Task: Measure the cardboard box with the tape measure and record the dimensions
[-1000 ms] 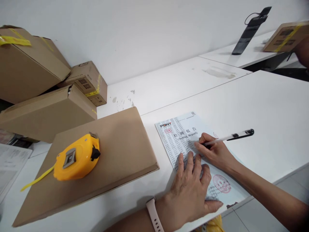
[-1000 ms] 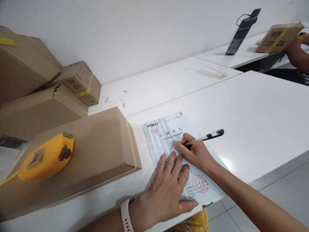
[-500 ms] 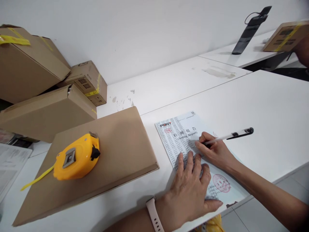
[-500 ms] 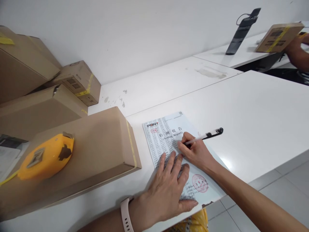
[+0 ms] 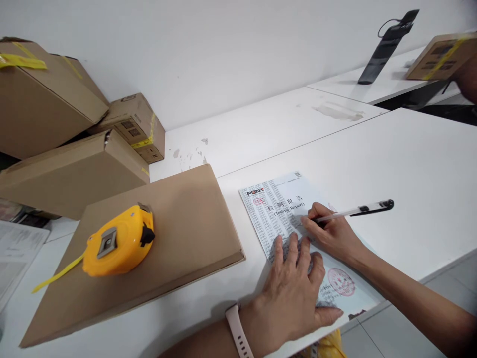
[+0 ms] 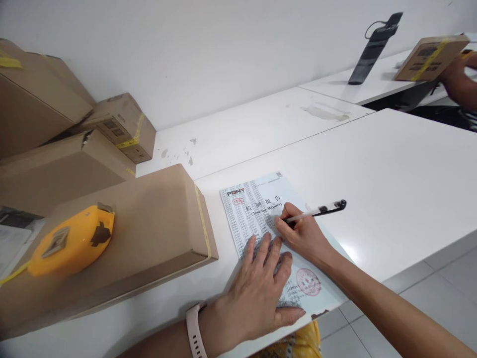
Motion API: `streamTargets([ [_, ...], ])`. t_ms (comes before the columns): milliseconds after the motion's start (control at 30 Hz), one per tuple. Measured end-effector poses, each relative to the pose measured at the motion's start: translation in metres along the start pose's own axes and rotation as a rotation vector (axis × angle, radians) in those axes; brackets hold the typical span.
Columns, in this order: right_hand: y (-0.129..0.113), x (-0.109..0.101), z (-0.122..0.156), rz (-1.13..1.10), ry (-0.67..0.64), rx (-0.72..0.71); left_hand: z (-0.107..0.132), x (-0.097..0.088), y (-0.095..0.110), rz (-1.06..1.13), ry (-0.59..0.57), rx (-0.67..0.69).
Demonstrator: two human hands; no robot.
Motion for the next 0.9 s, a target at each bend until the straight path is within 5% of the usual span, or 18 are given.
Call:
streamTargets([
  [900,-0.003,-0.003,-0.0026,-0.024,0.016,0.005,0.0006,0.0002,0.0,0.005,0.001,0.009],
])
Point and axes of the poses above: each hand's wrist, its own z-axis away from the middle knuckle, its own x-axis out of the palm, y = z × x, the point moved 10 cm from there along -z, towards the middle knuckle, and after that the axes turned 8 degrees about -x, right-handed, at the moved point
